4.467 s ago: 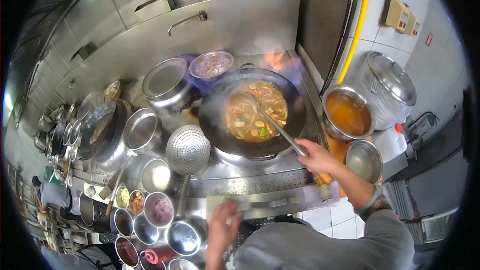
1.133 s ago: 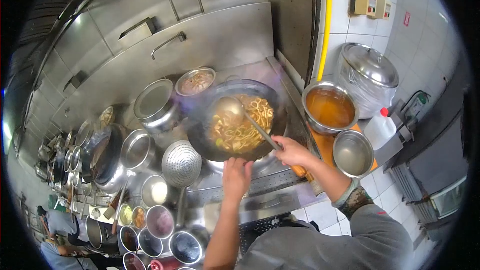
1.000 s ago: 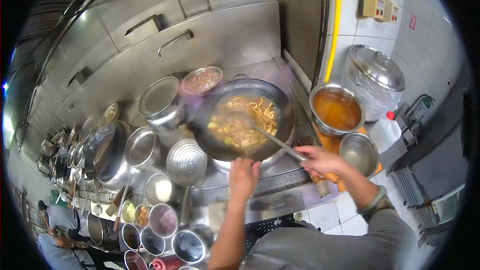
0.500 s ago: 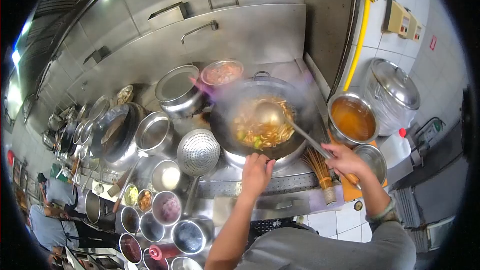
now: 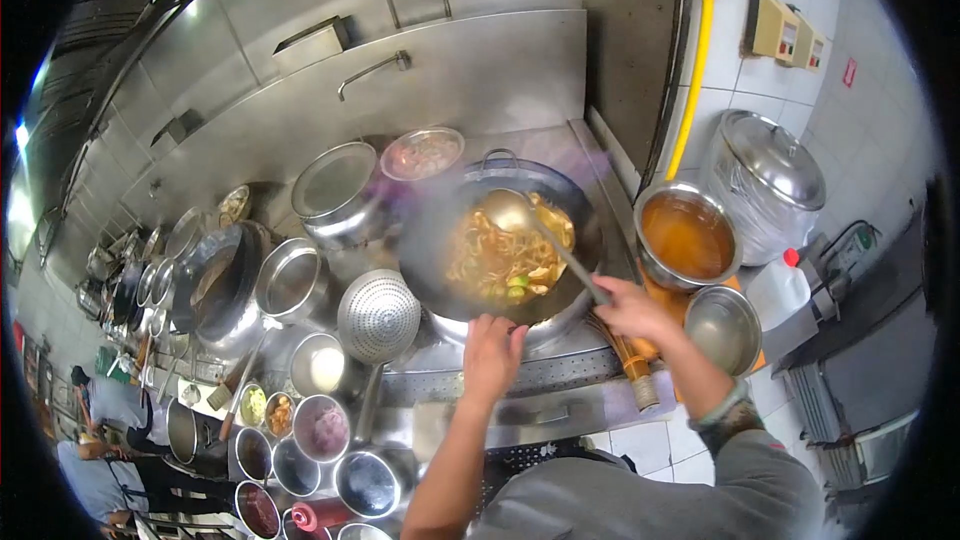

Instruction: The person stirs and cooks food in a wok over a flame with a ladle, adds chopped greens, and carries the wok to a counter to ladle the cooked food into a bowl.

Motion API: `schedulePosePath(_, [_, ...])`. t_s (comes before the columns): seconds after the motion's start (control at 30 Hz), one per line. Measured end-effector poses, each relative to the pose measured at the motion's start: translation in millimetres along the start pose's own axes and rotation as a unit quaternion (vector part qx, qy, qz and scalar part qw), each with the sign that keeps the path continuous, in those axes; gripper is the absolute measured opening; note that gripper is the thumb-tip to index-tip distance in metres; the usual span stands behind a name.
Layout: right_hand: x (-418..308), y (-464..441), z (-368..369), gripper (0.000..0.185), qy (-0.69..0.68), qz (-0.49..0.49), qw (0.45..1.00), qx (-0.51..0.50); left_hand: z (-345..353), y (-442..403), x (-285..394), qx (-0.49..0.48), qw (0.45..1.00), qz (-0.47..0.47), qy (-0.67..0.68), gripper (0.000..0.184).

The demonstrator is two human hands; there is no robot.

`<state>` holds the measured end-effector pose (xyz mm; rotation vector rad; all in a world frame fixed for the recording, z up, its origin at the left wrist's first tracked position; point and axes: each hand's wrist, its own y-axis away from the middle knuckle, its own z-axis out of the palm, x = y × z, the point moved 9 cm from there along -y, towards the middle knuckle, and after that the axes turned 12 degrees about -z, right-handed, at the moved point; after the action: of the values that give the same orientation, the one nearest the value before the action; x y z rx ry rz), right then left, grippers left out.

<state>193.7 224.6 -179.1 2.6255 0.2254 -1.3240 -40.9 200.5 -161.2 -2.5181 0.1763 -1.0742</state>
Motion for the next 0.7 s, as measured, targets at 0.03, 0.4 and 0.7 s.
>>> schedulePosePath(0.03, [-7.2, 0.6, 12.4, 0.059, -0.025, -0.004, 1.0, -0.01, 1.8, 1.4, 2.1, -0.003, 1.0, 0.001, 0.0, 0.015])
schedulePosePath(0.4, [10.2, 22.1, -38.6, 0.06, 0.254, -0.182, 0.937, 0.158, 20.6, 4.2, -1.2, -0.012, 1.0, 0.016, 0.001, 0.015])
schedulePosePath(0.7, [16.6, 43.2, -4.0, 0.056, -0.229, 0.029, 0.972, 0.035, -56.6, 49.1, 26.6, -0.054, 0.997, -0.043, 0.026, 0.049])
